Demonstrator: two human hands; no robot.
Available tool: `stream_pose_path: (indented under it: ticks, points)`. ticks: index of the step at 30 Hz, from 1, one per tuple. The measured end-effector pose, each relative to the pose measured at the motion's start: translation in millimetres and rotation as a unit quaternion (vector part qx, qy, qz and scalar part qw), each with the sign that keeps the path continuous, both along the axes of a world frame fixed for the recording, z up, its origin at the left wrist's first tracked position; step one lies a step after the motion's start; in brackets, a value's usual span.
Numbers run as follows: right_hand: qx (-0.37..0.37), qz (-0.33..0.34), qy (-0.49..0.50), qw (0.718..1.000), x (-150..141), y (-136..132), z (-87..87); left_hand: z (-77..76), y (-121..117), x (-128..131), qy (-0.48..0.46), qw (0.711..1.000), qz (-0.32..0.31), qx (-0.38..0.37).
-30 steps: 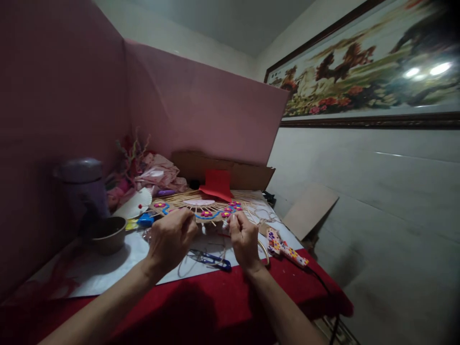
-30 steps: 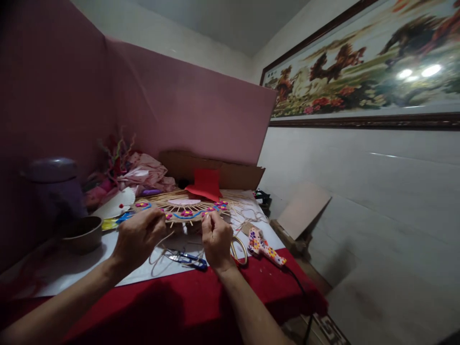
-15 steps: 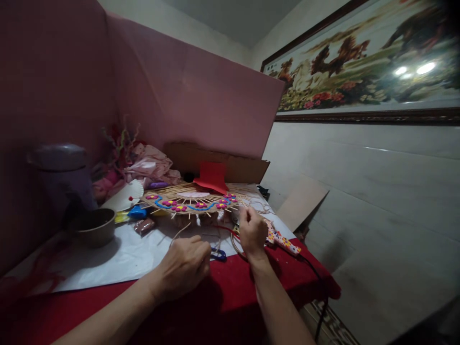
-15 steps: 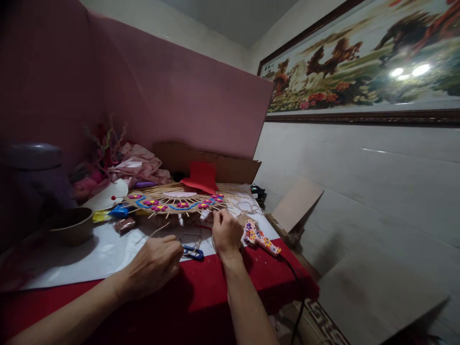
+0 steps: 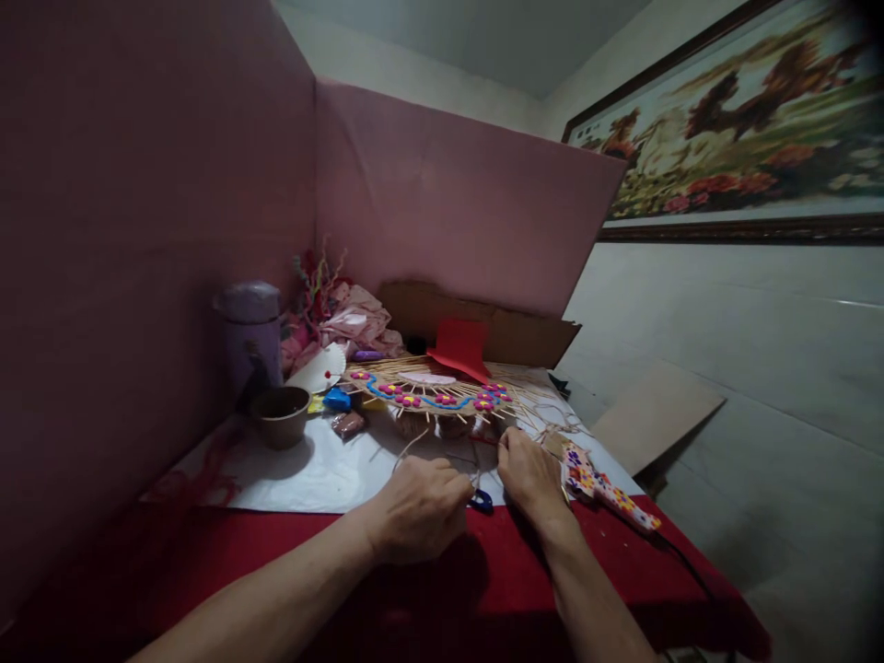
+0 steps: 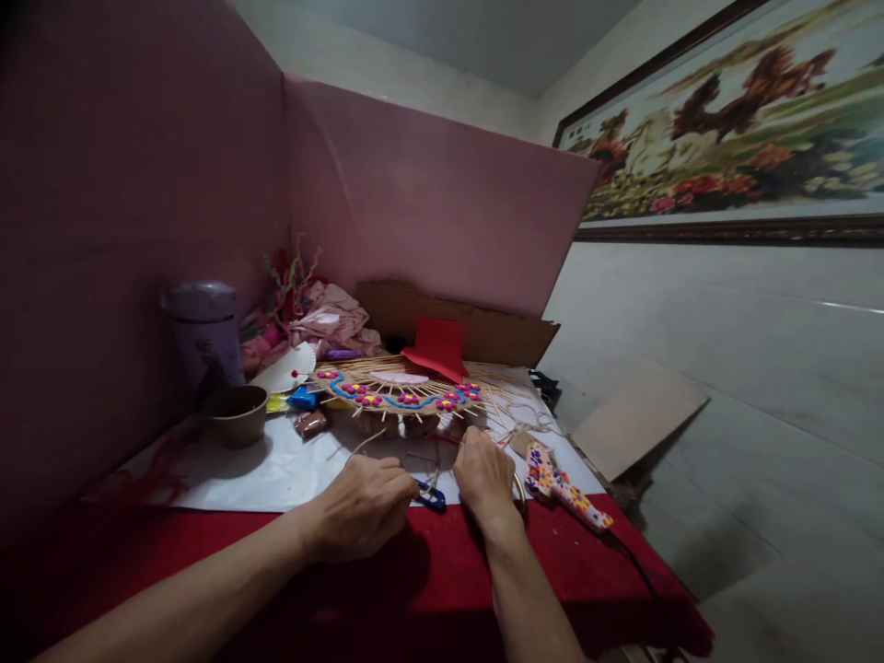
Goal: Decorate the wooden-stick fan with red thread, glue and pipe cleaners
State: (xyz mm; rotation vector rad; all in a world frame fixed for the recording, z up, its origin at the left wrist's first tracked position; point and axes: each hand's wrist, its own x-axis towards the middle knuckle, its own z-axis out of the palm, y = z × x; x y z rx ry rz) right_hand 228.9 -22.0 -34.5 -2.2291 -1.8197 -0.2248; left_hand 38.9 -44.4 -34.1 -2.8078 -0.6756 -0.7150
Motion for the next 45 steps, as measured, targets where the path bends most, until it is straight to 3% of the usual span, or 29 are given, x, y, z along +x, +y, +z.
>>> stream_pose_path:
  ticks: [4, 9, 14, 20, 24, 28, 31, 34, 37, 41, 45]
  points:
    - [0.044, -0.012, 0.107, 0.993, 3.5, 0.7, 4.7, -0.1, 1.5, -0.2, -0.009, 1.0, -0.001, -0.015]
    - [0.061, 0.023, 0.362, 0.93, 13.2, 11.7, -2.2, -1.5, 5.4, -1.2, -0.023, 1.0, 0.016, -0.013]
    - [0.024, 0.041, 0.415, 0.909, 16.3, 17.6, -10.3, -3.3, 6.2, -0.9, -0.023, 0.999, 0.021, -0.013]
    - [0.045, -0.003, 0.374, 0.926, 15.3, 16.5, -5.4, -5.1, 6.0, -1.0, -0.019, 1.0, 0.016, -0.013]
    - [0.069, -0.042, 0.305, 0.949, 16.3, 0.1, 6.9, -7.0, 6.4, -0.9, -0.03, 0.999, 0.009, -0.004]
    - [0.103, -0.099, 0.152, 0.978, 10.5, -30.2, 37.1, -8.2, 4.4, -0.8, -0.046, 0.999, -0.005, -0.007]
    - [0.147, -0.061, 0.098, 0.982, -0.8, -33.7, 69.9, -9.7, 2.6, 1.1, -0.043, 0.999, -0.025, -0.002]
    - [0.15, 0.019, 0.025, 0.988, -13.9, -2.5, 99.0, -11.6, 2.0, 4.2, -0.045, 0.998, -0.038, 0.01]
    - [0.112, 0.109, -0.049, 0.987, -24.5, 53.3, 114.9, -15.0, 3.8, 7.1, -0.06, 0.997, -0.052, 0.015]
    - [0.053, 0.143, -0.08, 0.985, -37.1, 128.2, 117.8, -25.9, 11.3, 10.8, -0.101, 0.991, -0.067, 0.058]
    - [0.043, 0.148, -0.076, 0.985, -53.7, 180.4, 113.3, -38.1, 20.4, 13.7, -0.139, 0.981, -0.073, 0.117]
